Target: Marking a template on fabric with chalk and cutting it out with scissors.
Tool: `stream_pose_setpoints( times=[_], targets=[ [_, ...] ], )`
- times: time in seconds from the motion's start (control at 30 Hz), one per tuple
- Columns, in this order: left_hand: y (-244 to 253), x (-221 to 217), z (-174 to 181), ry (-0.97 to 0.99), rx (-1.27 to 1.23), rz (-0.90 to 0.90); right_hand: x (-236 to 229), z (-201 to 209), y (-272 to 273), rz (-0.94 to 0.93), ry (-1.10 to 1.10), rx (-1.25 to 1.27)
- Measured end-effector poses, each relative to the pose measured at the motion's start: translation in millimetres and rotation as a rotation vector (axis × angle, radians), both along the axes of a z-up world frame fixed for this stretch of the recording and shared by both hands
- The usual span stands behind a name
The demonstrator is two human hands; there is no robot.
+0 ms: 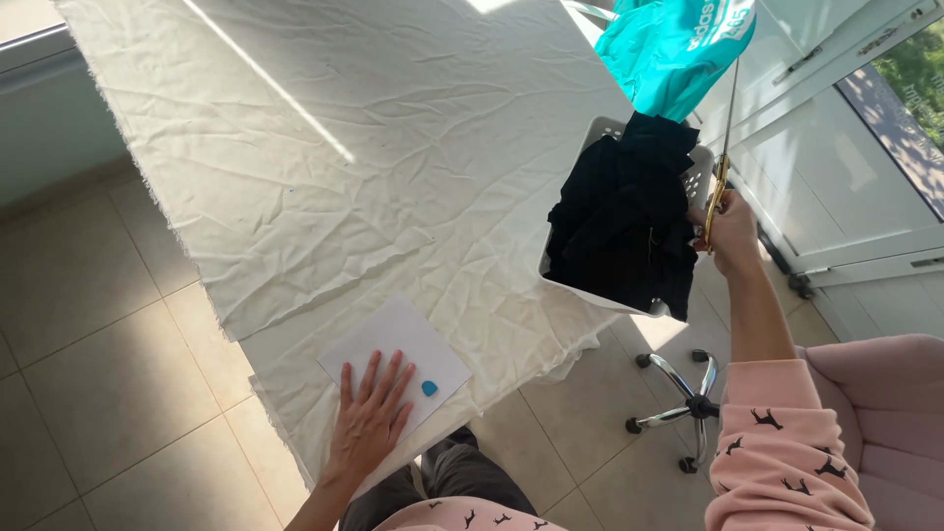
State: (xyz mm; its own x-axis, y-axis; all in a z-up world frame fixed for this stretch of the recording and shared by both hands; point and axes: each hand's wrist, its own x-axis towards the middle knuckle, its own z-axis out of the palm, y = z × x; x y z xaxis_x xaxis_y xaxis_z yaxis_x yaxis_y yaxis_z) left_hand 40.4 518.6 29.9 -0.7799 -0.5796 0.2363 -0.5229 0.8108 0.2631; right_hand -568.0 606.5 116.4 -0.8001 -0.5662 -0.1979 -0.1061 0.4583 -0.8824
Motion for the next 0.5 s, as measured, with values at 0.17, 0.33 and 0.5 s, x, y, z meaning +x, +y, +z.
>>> stream_pose_setpoints(
  times=[0.17,0.33,0.5],
  targets=[
    [0.1,-1.1,3.7,0.022,-0.002,0.023,-45.6,0.0,-20.5,0.207,-0.058,-0.006],
    [-0.9,-1.9,0.5,0.013,-0.020,0.037,-97.1,-30.7,-48.1,0.338,-0.119,0.016],
    [-0.9,0.4,-8.4,0.050,0.048,0.022,-104.4,-41.7,-58.0,0.355,-0.040,0.108]
  ],
)
